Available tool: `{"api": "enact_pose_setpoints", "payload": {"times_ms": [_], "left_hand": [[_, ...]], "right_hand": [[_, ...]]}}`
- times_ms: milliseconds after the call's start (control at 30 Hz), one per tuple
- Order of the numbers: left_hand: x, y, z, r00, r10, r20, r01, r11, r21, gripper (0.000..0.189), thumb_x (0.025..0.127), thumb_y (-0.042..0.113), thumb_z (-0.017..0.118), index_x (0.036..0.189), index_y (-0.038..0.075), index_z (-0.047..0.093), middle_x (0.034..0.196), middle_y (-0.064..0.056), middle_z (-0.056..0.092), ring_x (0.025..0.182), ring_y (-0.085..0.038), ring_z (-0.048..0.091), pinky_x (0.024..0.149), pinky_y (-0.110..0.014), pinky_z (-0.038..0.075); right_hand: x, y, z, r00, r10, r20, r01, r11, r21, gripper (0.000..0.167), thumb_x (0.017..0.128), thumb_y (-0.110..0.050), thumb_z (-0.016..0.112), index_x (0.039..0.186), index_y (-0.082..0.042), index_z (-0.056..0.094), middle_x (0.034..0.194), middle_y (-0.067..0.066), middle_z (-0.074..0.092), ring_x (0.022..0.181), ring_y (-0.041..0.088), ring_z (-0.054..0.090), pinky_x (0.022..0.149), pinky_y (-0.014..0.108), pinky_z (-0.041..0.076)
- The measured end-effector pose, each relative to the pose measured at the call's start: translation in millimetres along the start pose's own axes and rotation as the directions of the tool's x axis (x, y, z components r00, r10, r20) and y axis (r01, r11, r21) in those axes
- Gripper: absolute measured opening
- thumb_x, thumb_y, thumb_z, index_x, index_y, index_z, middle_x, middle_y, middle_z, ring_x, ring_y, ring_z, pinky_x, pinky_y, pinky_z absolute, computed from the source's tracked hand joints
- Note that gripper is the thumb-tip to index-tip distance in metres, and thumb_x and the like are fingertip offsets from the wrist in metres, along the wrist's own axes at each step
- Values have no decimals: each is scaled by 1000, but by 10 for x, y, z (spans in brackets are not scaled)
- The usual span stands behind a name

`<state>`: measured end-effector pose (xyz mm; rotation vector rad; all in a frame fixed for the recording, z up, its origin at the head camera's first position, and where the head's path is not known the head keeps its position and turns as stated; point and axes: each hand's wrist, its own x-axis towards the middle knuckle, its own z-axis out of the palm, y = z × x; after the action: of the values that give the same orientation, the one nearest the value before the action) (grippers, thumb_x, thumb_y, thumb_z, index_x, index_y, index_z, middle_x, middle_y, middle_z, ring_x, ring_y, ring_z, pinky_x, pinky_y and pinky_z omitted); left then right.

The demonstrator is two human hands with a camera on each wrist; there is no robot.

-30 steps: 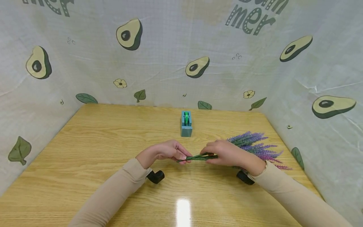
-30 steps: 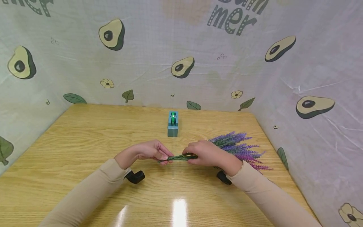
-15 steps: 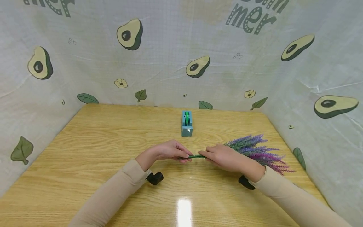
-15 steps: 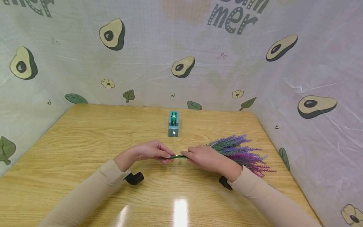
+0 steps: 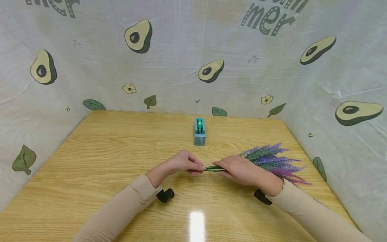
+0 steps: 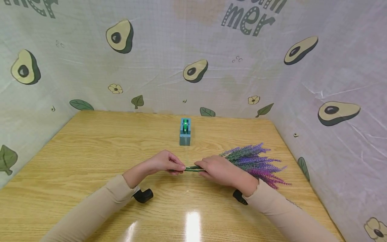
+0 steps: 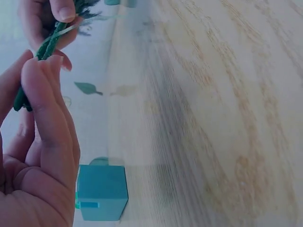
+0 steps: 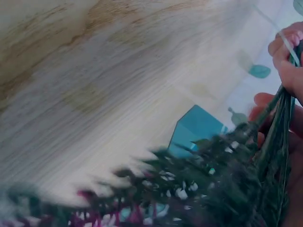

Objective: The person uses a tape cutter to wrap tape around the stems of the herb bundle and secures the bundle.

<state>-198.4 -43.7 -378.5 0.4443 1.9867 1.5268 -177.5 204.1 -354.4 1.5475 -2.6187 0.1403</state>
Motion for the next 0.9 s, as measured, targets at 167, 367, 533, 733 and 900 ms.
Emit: {"api": "enact_pose_setpoints", "payload": {"times_ms": [167, 367, 533, 733, 900], "left_hand": [[9, 15, 14, 1000, 0, -16, 1, 1000, 23, 27, 82, 22, 73, 85, -5, 72, 77, -16, 69, 58, -10, 59, 66, -34, 55], [9, 13, 33, 999, -4, -43, 6, 999, 49, 27, 83, 23, 72, 82, -4, 72, 77, -16, 68, 57, -10, 58, 66, -35, 55], [13, -16, 34, 998, -2, -63, 6, 998, 62, 28, 83, 22, 72, 85, -6, 71, 77, -15, 69, 58, -10, 59, 64, -32, 55], [5, -31, 22, 996, 21, -81, -15, 997, 69, 26, 85, 22, 70, 86, -5, 72, 76, -11, 69, 60, -10, 60, 64, -31, 55], [-17, -55, 23, 995, 34, -91, -29, 998, 53, 29, 86, 25, 68, 90, -4, 71, 80, -10, 69, 66, -14, 63, 67, -33, 55]], "right_hand": [[-7, 5, -6, 1000, 7, -24, -8, 999, -37, 30, 89, -20, 65, 113, -2, 62, 91, 2, 65, 77, 17, 61, 73, 37, 51], [-11, -4, 4, 999, 25, 36, -21, 994, -105, 28, 93, -21, 60, 113, -3, 62, 88, 1, 63, 68, 13, 59, 64, 31, 51], [-10, -26, 21, 998, 24, 66, -15, 991, -130, 22, 95, -20, 56, 111, -5, 60, 87, 0, 62, 63, 11, 57, 60, 27, 50], [5, -19, 27, 1000, 8, 18, -4, 980, -199, 18, 93, -20, 59, 105, -7, 62, 82, -1, 62, 59, 11, 56, 57, 27, 50], [13, -14, 7, 1000, 5, 17, -1, 979, -202, 19, 94, -21, 57, 106, -7, 62, 85, 0, 64, 60, 12, 57, 58, 27, 51]]}}
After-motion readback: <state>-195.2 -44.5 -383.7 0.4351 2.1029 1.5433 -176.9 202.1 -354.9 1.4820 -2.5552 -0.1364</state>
